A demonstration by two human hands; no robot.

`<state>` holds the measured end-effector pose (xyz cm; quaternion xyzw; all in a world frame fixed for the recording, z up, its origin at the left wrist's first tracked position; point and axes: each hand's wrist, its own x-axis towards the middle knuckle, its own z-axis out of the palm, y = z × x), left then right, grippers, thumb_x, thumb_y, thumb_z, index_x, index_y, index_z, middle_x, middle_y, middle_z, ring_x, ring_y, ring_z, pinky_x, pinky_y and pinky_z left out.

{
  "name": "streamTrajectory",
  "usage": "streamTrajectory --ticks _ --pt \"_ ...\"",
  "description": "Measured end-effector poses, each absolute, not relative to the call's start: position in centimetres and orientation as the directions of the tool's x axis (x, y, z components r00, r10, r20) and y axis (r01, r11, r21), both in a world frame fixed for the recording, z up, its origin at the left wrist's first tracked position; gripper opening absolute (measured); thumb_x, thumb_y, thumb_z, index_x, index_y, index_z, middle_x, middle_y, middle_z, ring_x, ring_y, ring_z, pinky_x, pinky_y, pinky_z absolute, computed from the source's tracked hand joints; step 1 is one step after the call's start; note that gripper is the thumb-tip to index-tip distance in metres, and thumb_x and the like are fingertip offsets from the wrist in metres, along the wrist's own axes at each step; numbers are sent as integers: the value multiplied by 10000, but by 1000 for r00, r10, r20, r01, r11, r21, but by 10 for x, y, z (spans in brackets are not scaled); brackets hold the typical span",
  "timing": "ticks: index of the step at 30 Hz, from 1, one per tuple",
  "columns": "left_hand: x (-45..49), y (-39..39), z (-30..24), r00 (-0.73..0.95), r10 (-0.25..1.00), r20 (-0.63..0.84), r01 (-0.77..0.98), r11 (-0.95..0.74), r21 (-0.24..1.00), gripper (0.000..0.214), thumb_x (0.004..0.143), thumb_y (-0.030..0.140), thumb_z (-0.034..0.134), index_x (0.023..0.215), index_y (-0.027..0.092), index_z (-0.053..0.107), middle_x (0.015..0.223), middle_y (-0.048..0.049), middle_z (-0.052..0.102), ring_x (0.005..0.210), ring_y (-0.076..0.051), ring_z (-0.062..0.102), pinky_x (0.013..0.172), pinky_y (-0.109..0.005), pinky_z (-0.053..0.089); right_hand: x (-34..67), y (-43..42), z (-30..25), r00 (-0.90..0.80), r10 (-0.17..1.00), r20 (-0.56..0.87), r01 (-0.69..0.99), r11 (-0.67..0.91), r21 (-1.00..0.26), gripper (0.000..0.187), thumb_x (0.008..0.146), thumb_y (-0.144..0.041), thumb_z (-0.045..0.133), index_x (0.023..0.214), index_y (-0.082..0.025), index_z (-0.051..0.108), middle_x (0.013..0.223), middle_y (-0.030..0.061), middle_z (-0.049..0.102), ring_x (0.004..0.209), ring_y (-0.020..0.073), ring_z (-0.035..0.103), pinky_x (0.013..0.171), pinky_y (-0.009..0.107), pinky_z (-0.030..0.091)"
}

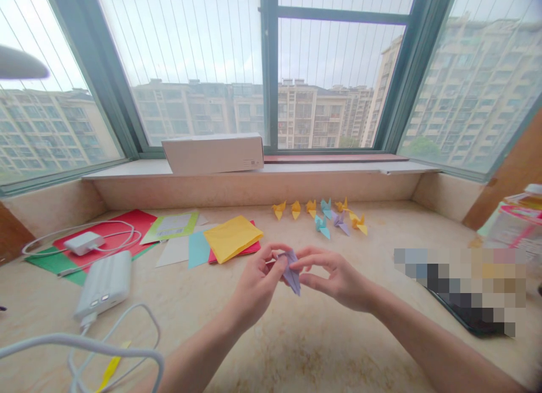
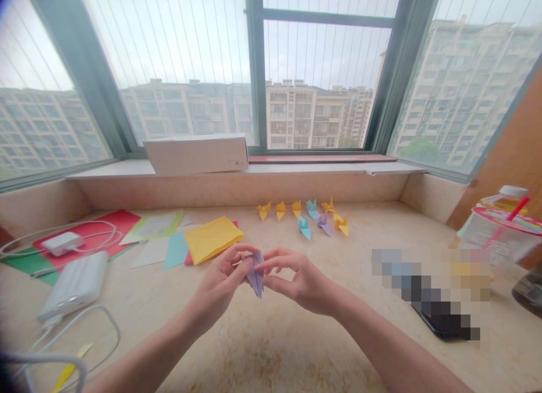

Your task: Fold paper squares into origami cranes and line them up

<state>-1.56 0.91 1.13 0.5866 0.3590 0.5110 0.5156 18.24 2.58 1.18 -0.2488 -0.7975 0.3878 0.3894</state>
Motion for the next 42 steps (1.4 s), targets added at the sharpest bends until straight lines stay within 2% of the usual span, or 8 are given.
streamTrajectory --ticks 5,12,18,24,28,33,39,42 --pt "-14 7 11 250 941 229 -128 -202 971 260 924 392 615 1045 163 603 866 -39 677 698 -173 689 696 -334 565 181 32 3 -502 727 468 111 591 -799 164 907 -351 694 974 -223 774 1023 70 710 930 193 653 824 326 500" --pt "-16 -1 11 351 902 252 -59 -247 967 293 915 359 657 1132 167 613 1008 -85 715 892 -193 681 826 -333 538 176 31 -1 -288 843 454 158 509 -846 375 945 -516 584 864 -167 696 762 35 698 701 161 612 662 286 474" --pt "-8 2 2 265 930 254 -56 -248 967 257 880 382 701 964 160 603 862 -54 700 780 -172 678 715 -287 531 167 24 -7 -186 857 480 181 510 -841 281 913 -460 647 848 -187 656 768 35 702 712 172 630 679 291 494" --pt "-7 3 10 189 958 214 -107 -197 975 421 863 357 718 1193 188 519 759 1 704 687 -159 681 688 -283 538 164 24 -14 -182 844 505 74 523 -849 209 923 -380 653 1026 -223 562 777 5 701 702 158 661 644 268 511" --pt "-10 3 14 232 953 197 -64 -187 980 364 860 356 717 1139 154 602 796 -38 723 732 -177 687 702 -299 550 166 21 -8 -216 827 519 85 545 -834 192 938 -375 633 1025 -226 550 748 -4 694 680 152 663 614 257 502" --pt "-12 5 13 280 936 213 17 -227 974 229 863 372 710 891 146 719 848 -65 715 754 -172 644 677 -277 525 172 18 2 -295 767 569 217 634 -742 157 963 -333 595 1075 -224 605 771 -1 688 710 148 648 682 278 516" --pt "-15 6 12 110 923 369 45 -375 926 179 827 367 754 861 192 763 843 -25 563 751 -136 540 589 -211 455 174 17 11 -355 665 657 283 746 -603 168 960 -252 602 1083 -247 717 910 42 700 795 170 637 714 306 527" --pt "-13 1 15 216 933 289 -43 -287 957 268 838 410 742 989 190 716 731 4 557 647 -117 542 566 -217 461 175 20 10 -274 643 716 259 766 -589 162 958 -217 592 1023 -246 737 951 60 699 863 185 667 757 331 550"
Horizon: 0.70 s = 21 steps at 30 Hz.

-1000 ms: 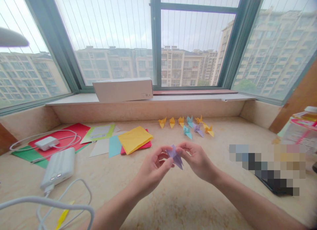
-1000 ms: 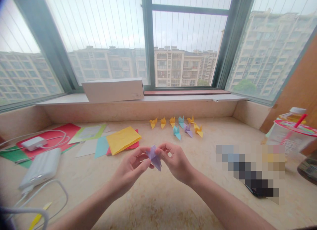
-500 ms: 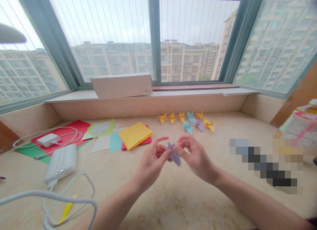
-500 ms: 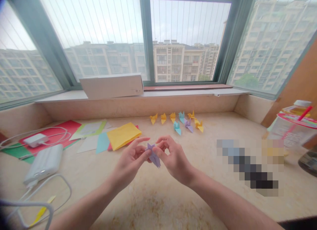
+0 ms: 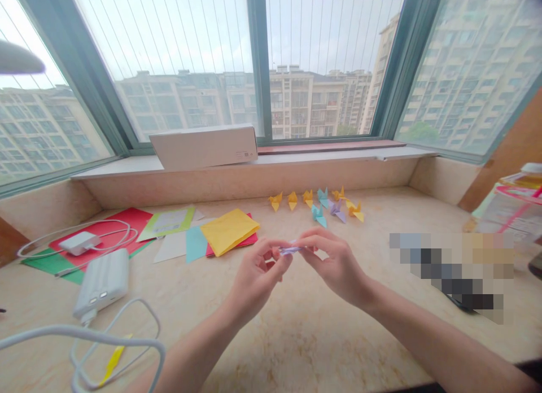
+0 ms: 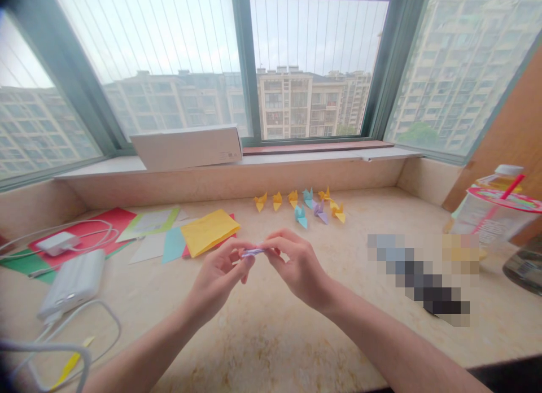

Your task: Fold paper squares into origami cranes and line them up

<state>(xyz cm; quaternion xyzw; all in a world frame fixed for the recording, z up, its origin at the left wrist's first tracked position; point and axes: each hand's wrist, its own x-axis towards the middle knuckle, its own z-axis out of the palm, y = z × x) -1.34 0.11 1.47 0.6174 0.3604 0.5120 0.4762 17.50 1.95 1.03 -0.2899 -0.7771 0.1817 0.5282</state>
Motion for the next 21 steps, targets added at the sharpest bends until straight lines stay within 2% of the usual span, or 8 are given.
streamTrajectory --ticks 3,5,8,10,13,15,18,21 --pt "-9 -4 15 313 924 221 -192 -166 967 408 829 476 736 1098 188 631 805 -20 647 718 -159 651 687 -297 545 175 22 6 -225 618 753 239 785 -572 143 937 -189 615 953 -247 745 986 63 695 921 193 686 812 352 565" --pt "-7 -4 13 295 937 189 -253 -114 961 389 830 484 733 1041 180 612 884 -37 668 770 -179 688 740 -334 563 175 22 3 -243 592 768 233 804 -547 167 930 -162 609 958 -250 748 981 61 686 919 190 690 803 344 574" --pt "-5 0 9 217 963 162 -275 -99 956 305 847 409 740 960 176 577 857 -11 666 714 -149 687 718 -306 558 173 20 1 -308 540 783 245 841 -483 273 935 -104 543 1039 -259 742 1050 74 666 999 198 675 856 359 570" --pt "-6 2 8 176 972 154 -285 -99 953 323 840 345 759 1035 195 550 852 10 668 699 -138 689 724 -299 557 171 18 2 -286 545 788 284 834 -473 298 933 -100 527 1094 -258 723 1122 88 643 1070 217 645 917 394 551" --pt "-7 3 11 140 980 143 -310 -94 946 482 812 311 787 1184 229 492 872 20 674 750 -161 718 788 -339 569 170 19 3 -143 626 766 349 757 -553 283 919 -194 608 1192 -250 662 1160 95 618 959 212 643 881 413 556" --pt "-7 2 13 130 981 144 -311 -97 945 502 801 315 794 1194 225 495 884 12 677 792 -179 727 817 -361 574 170 20 3 -94 679 728 349 708 -614 317 901 -264 663 1215 -242 635 1122 87 625 841 189 630 805 394 562" --pt "-5 0 14 135 980 149 -304 -102 947 469 788 311 804 1150 208 523 911 2 677 817 -177 718 827 -369 582 169 20 2 -129 699 703 325 700 -636 273 892 -293 686 1156 -237 646 1042 69 639 804 183 615 754 373 553" --pt "-3 -1 12 150 976 159 -314 -106 943 464 801 299 795 1152 212 505 910 9 668 825 -174 712 841 -385 587 168 18 1 -166 659 733 320 739 -592 257 904 -252 669 1158 -255 636 1042 61 638 818 184 614 764 375 552"
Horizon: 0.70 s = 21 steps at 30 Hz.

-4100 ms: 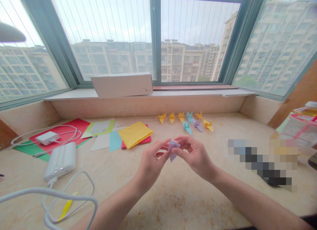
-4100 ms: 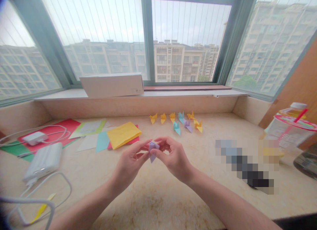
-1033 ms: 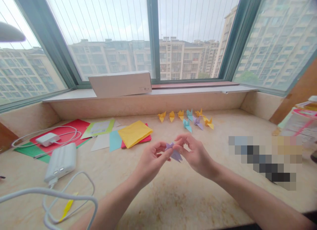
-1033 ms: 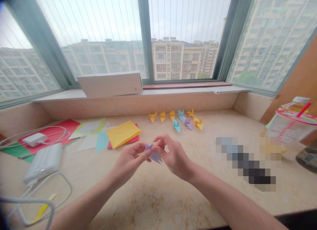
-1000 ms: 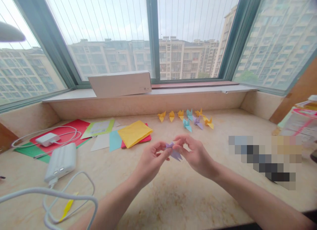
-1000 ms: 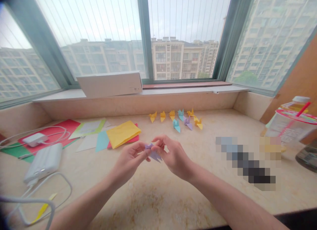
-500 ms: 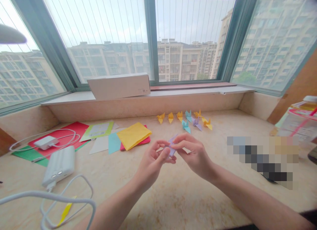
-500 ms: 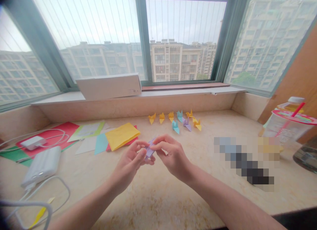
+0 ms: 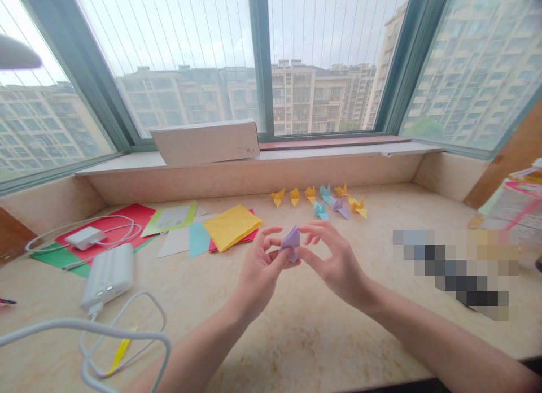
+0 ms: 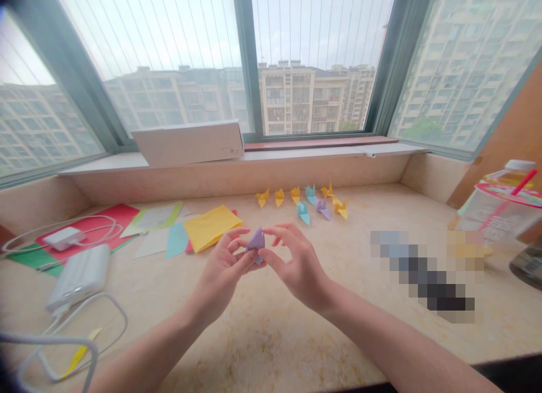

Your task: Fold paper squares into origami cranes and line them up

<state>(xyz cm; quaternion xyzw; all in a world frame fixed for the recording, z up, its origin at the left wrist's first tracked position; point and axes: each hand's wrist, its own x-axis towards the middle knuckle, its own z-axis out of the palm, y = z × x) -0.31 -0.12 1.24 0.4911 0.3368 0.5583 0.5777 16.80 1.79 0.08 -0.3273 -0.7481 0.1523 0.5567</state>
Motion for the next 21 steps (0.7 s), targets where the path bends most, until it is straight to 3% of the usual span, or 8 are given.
streamTrajectory --ticks 5,9,13,17,21 --pt "-2 -3 11 165 969 182 -320 -122 940 442 829 301 772 1147 230 473 860 38 642 812 -172 720 834 -389 595 167 15 3 -220 603 767 294 791 -537 272 917 -179 647 1173 -271 659 1068 62 628 895 191 631 837 391 557" --pt "-2 -3 11 125 973 196 -307 -150 940 386 831 300 767 1065 230 467 857 47 646 770 -156 726 784 -345 596 168 13 2 -288 576 765 235 817 -527 270 934 -142 610 1132 -289 718 1218 81 540 921 178 632 816 382 579" --pt "-4 -3 10 93 975 200 -308 -162 937 339 820 299 774 967 216 480 912 26 683 827 -163 724 775 -308 582 169 15 -2 -399 540 741 209 841 -500 380 947 -113 554 1244 -313 683 1337 93 469 945 176 625 829 394 591" --pt "-3 -4 9 142 967 212 -376 -145 915 258 897 376 680 996 207 512 957 -14 722 921 -184 714 841 -337 564 171 17 -2 -389 559 732 250 829 -500 396 949 -116 538 1257 -318 683 1301 87 516 950 179 628 876 410 581" --pt "-1 -4 11 136 970 201 -347 -144 927 388 836 329 764 1077 214 483 912 -9 749 863 -170 725 846 -319 547 172 17 3 -356 595 721 244 804 -543 327 935 -116 551 1154 -275 736 1170 83 612 969 190 639 875 389 565"
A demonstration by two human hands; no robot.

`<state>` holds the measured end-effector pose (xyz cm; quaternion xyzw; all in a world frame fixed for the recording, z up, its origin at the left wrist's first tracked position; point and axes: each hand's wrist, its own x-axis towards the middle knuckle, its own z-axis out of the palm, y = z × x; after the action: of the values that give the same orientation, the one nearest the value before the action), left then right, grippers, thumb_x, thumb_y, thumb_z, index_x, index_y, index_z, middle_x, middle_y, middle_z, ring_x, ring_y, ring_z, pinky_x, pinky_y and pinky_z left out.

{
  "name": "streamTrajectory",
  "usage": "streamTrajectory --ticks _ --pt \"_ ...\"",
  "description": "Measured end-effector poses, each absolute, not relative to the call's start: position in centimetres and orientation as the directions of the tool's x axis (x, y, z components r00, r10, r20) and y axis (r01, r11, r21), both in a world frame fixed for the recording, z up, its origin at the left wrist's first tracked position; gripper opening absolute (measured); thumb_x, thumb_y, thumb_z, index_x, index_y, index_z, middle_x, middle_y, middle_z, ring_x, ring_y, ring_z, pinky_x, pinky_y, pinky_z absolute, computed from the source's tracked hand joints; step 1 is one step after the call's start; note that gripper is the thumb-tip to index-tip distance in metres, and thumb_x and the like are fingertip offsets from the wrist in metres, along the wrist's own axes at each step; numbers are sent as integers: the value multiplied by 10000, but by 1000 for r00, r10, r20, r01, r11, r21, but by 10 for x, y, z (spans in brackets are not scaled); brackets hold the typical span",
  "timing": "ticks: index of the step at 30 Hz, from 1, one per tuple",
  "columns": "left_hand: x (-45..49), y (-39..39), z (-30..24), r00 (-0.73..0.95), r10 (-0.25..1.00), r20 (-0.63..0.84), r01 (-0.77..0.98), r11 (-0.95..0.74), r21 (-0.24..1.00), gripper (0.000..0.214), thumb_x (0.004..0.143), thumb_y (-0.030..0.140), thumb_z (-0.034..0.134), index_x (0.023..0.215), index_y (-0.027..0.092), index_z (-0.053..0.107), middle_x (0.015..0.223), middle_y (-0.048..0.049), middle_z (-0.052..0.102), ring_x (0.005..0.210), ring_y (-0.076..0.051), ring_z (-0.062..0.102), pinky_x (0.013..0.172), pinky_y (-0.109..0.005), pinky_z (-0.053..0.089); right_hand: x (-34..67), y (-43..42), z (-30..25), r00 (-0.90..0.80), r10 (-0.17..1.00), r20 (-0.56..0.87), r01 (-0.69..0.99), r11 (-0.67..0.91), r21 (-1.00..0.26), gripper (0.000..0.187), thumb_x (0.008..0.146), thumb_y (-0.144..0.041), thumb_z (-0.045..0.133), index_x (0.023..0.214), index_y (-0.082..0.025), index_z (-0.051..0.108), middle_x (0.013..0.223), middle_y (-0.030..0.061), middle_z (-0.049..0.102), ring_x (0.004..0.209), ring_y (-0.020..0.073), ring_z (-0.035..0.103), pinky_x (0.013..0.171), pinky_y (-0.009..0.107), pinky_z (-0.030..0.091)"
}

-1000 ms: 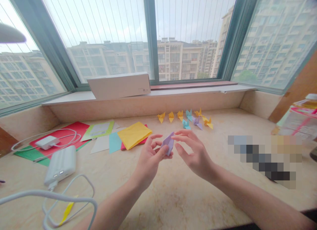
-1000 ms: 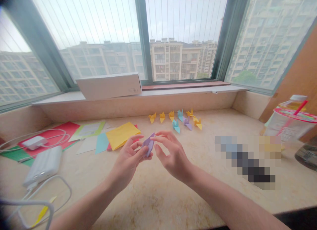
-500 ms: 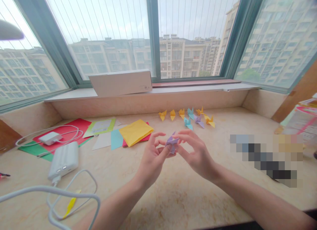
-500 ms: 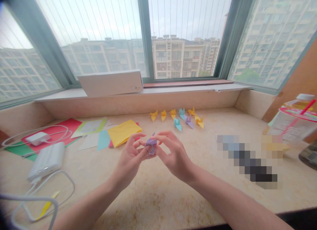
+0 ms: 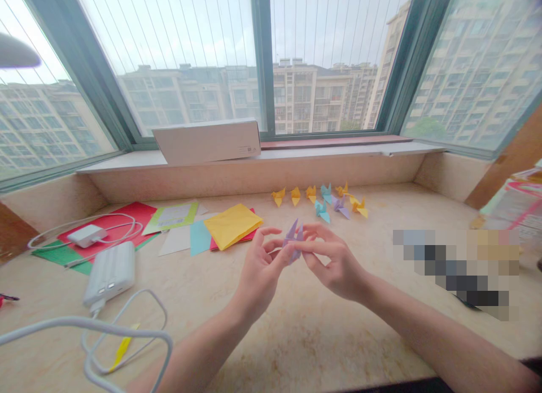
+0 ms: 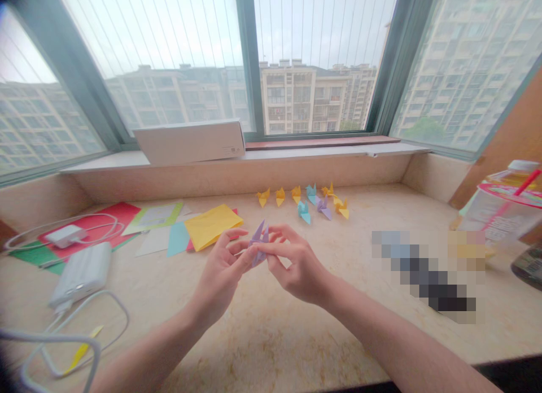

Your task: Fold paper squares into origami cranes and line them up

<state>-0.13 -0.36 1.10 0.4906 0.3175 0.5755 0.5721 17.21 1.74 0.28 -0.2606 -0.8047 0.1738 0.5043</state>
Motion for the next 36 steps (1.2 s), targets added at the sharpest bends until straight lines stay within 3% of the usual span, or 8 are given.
streamTrajectory --ticks 6,11,15,27,36 --pt "-2 -2 12 149 970 191 -314 -137 940 375 826 302 768 1094 182 536 879 -35 762 852 -182 722 843 -334 555 169 18 1 -209 726 656 168 687 -707 121 898 -211 676 1005 -255 712 941 34 706 860 177 645 815 350 541" --pt "-3 -1 10 146 961 237 -259 -194 946 223 887 291 694 1038 137 636 959 -77 753 849 -183 717 809 -312 552 171 21 0 -116 790 602 30 609 -793 272 901 -284 683 1161 -287 602 951 16 716 857 175 667 816 359 549" --pt "-4 -1 10 167 956 241 -239 -198 951 217 900 286 680 1052 135 644 933 -73 753 820 -179 718 784 -302 547 174 23 6 -142 819 555 40 565 -824 234 901 -311 680 1124 -252 642 959 45 726 865 185 680 821 368 555" --pt "-2 -7 10 314 930 190 -155 -148 977 262 883 325 706 1059 135 665 942 -81 760 810 -173 716 765 -286 551 175 21 5 -120 776 619 262 626 -734 24 851 -196 693 862 -217 691 805 7 715 759 163 649 744 314 522" --pt "-3 -5 10 176 950 259 -97 -245 965 175 886 282 696 985 139 708 893 -54 753 788 -145 674 730 -241 526 174 14 14 -258 686 681 242 728 -641 102 889 -181 665 960 -209 733 907 46 718 838 172 667 780 315 542"
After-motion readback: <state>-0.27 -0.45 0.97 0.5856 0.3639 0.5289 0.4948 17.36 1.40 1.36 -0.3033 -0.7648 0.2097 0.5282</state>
